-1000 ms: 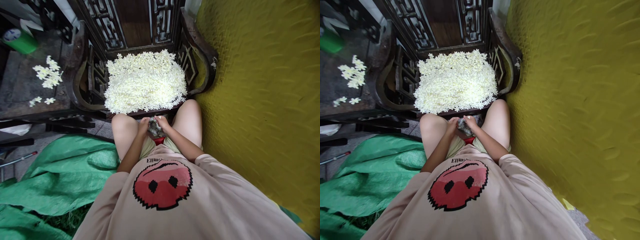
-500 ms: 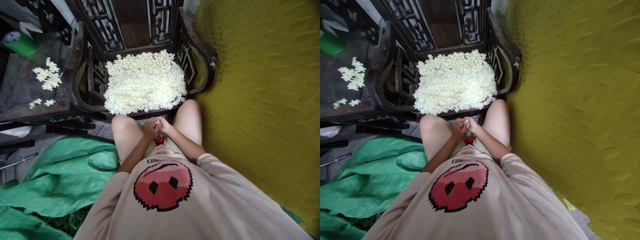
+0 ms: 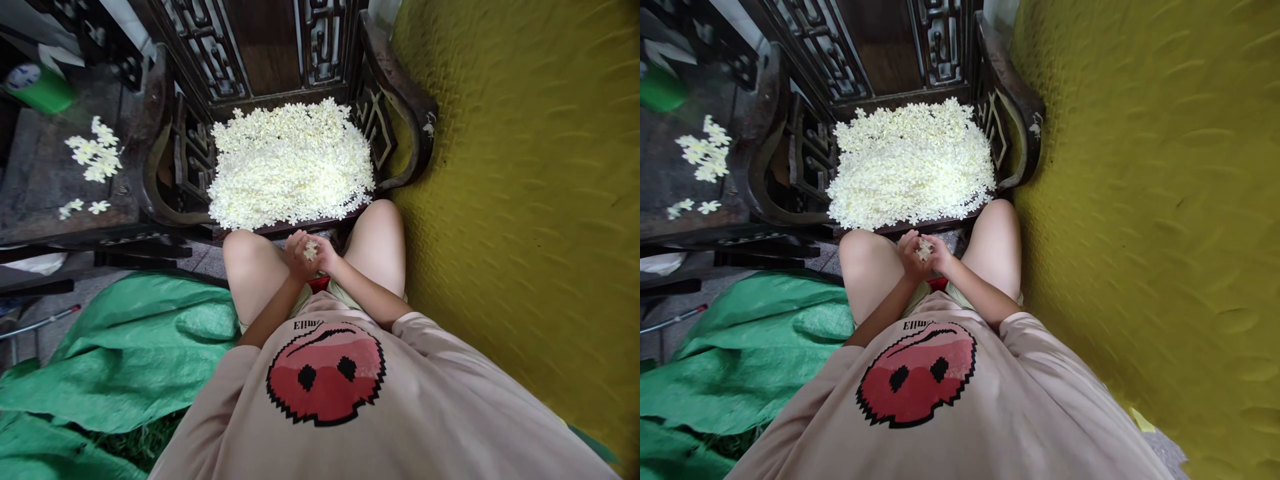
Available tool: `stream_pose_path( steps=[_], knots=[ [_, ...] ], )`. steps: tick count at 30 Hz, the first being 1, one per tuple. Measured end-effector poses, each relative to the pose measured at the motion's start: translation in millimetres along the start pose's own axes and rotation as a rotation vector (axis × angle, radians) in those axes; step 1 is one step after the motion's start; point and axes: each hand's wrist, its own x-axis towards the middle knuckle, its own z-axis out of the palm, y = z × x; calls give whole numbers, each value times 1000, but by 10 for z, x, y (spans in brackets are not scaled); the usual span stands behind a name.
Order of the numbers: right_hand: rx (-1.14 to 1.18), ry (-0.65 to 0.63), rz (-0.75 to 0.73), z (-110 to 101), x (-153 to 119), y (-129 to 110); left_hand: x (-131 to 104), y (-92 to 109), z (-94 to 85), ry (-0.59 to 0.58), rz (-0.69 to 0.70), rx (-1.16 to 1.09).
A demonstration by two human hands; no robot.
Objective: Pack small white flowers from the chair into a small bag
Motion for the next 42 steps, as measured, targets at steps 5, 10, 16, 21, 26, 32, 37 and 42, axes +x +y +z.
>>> stream_pose_path(
  steps=[5, 10, 16, 21, 26, 32, 37, 42],
  knots=[
    [228, -30, 115, 90, -27, 26, 32, 29, -87, 42, -113, -10],
    [267, -86, 98, 122, 41, 69, 119, 22, -155, 71, -168, 18],
    [343, -45, 72, 106, 174, 62, 217, -14, -154, 53, -134, 129],
    [380, 26, 20, 152, 180, 21, 194, 23, -154, 89, -166, -64],
    [325, 1, -87, 295, 243, -302, 187, -70, -87, 141, -533, -289],
    [-12, 138, -483, 761, 696, -1242, 183, -222, 178, -431, -1110, -435],
    [-512, 223, -896, 1129, 1107, -1697, 64, -39, 212, -754, -779, -276],
    [-997, 332, -1090, 1116, 1091, -1798, 63, 65, 113, -994, -531, -50]
  ],
)
